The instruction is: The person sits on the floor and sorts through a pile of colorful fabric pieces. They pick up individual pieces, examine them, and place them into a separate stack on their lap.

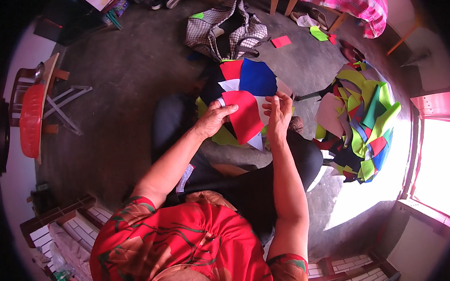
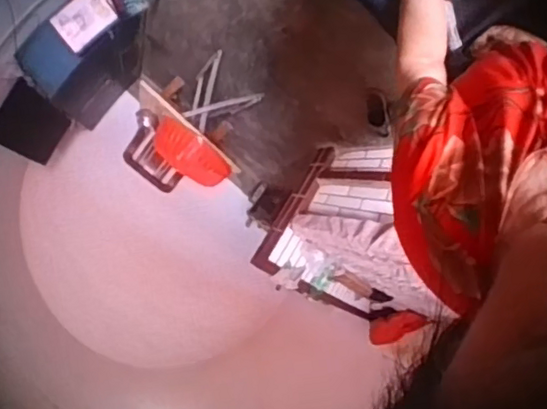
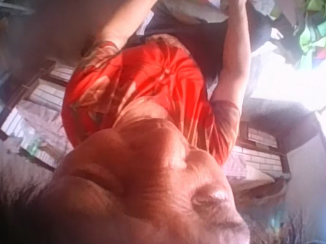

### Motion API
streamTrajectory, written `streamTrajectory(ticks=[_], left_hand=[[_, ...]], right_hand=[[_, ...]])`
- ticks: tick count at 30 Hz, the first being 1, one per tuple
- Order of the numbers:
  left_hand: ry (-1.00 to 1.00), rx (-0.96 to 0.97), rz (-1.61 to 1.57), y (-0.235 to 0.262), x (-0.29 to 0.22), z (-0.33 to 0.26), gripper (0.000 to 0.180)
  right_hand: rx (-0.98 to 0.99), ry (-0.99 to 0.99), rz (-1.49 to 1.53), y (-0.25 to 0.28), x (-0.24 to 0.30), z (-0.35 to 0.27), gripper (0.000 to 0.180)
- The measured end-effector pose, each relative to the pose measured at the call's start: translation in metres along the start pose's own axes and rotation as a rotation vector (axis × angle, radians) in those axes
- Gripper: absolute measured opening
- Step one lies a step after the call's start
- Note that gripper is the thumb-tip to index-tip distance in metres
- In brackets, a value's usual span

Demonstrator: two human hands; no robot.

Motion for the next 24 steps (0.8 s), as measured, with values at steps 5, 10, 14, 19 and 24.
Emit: streamTrajectory(ticks=[5,10,14,19,24], left_hand=[[-0.430,-0.082,0.315,0.004,-0.014,0.004,0.038],[-0.726,-0.067,0.598,-0.006,-0.016,-0.007,0.031],[-0.694,-0.022,0.695,-0.004,-0.006,-0.005,0.027],[-0.752,0.008,0.760,-0.005,-0.001,-0.005,0.020],[-0.656,0.010,0.772,0.000,0.004,0.000,0.020]], right_hand=[[0.280,0.142,-0.073,-0.024,0.019,-0.023,0.017],[0.505,0.241,-0.330,-0.040,0.007,-0.044,0.052],[0.476,0.308,-0.343,-0.037,0.009,-0.040,0.053],[0.398,0.441,-0.482,-0.036,0.013,-0.040,0.044],[0.335,0.364,-0.467,-0.034,0.012,-0.040,0.028]])
Point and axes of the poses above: each hand's wrist, its own z-axis towards the middle knuckle, its own y-axis out of the back of the hand, x = y × z, the point moved 5 cm from there along z, towards the middle knuckle, and after that the axes turned 14 degrees about -x, right-handed, at the moved point
